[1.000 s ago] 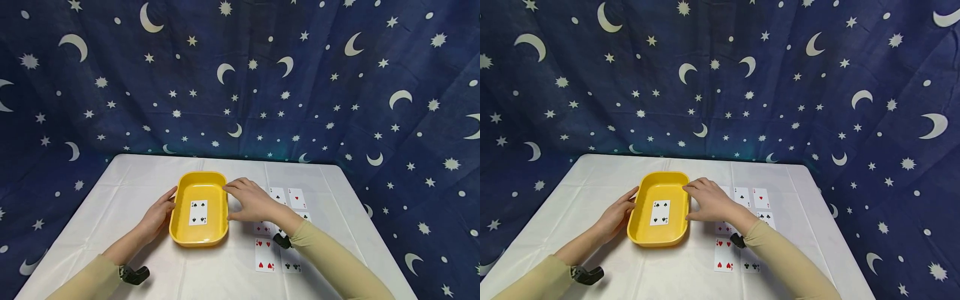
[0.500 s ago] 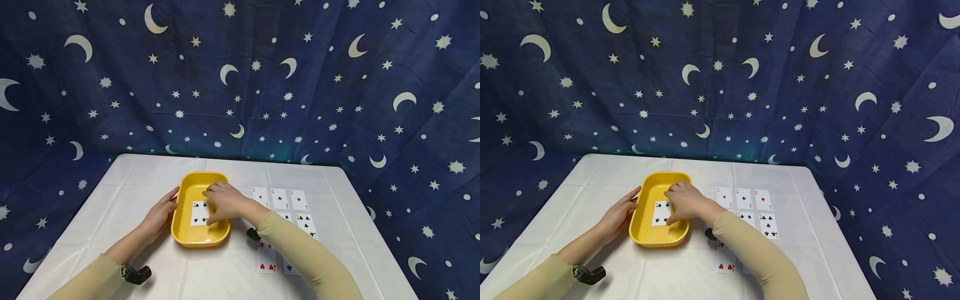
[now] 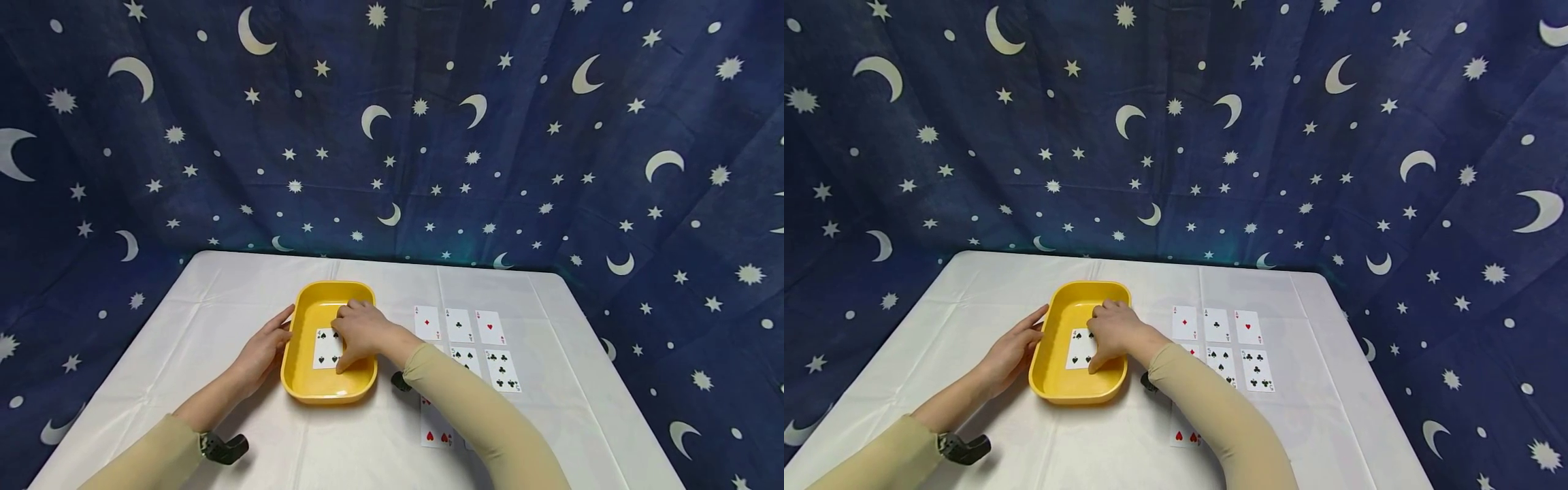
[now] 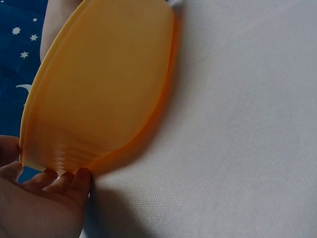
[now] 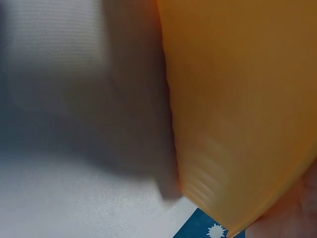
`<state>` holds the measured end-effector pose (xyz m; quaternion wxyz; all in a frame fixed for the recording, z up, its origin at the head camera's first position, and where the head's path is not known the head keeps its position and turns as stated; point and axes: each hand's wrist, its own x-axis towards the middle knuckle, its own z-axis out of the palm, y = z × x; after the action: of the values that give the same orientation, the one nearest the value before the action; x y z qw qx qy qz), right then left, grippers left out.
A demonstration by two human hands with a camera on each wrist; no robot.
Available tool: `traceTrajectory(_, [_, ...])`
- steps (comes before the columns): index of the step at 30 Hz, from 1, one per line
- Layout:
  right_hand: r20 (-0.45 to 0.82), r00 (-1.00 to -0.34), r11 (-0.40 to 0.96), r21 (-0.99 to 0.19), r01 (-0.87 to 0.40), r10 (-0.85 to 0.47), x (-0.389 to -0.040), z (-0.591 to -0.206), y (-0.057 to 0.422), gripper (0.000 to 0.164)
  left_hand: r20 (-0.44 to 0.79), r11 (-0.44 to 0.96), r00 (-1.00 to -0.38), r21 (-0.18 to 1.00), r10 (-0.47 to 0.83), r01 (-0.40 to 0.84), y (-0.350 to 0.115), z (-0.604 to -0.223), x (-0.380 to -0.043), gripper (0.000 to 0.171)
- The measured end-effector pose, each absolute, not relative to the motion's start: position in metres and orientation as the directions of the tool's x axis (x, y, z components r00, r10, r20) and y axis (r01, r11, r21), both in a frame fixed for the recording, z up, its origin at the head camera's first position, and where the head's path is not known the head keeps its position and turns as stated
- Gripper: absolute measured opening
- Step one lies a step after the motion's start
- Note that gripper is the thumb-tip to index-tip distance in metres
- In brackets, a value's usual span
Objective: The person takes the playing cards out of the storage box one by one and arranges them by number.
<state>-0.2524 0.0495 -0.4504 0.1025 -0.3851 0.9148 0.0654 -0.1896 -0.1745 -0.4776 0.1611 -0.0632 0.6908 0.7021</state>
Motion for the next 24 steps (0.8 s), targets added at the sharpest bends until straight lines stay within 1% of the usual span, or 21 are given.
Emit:
traceTrajectory(5, [-0.243, -0.691, 0.696, 0.078, -0.714, -0.681, -0.253, -0.4532, 0.048, 0.08, -0.314, -0.004, -0.94, 0.948, 0.136, -0.318, -0.1745, -0.4773, -0.19, 0.067])
traceTrajectory(10, [-0.244, -0.695, 0.697, 0.091, -0.711, -0.677, -0.253, -0.4548, 0.047, 0.076, -0.316, -0.003, -0.939, 0.948, 0.135, -0.319, -0.1747, -0.4778, -0.1901, 0.067])
traceTrajectory(18, [-0.233, -0.703, 0.708, 0.075, -0.702, -0.672, -0.252, -0.455, 0.0475, 0.069, -0.309, -0.005, -0.941, 0.95, 0.139, -0.313, -0.1754, -0.4787, -0.1904, 0.066])
traceTrajectory(24, [-0.217, -0.701, 0.706, 0.069, -0.705, -0.679, -0.2524, -0.4572, 0.0485, 0.067, -0.3, 0.002, -0.942, 0.953, 0.152, -0.303, -0.1758, -0.4802, -0.1909, 0.066])
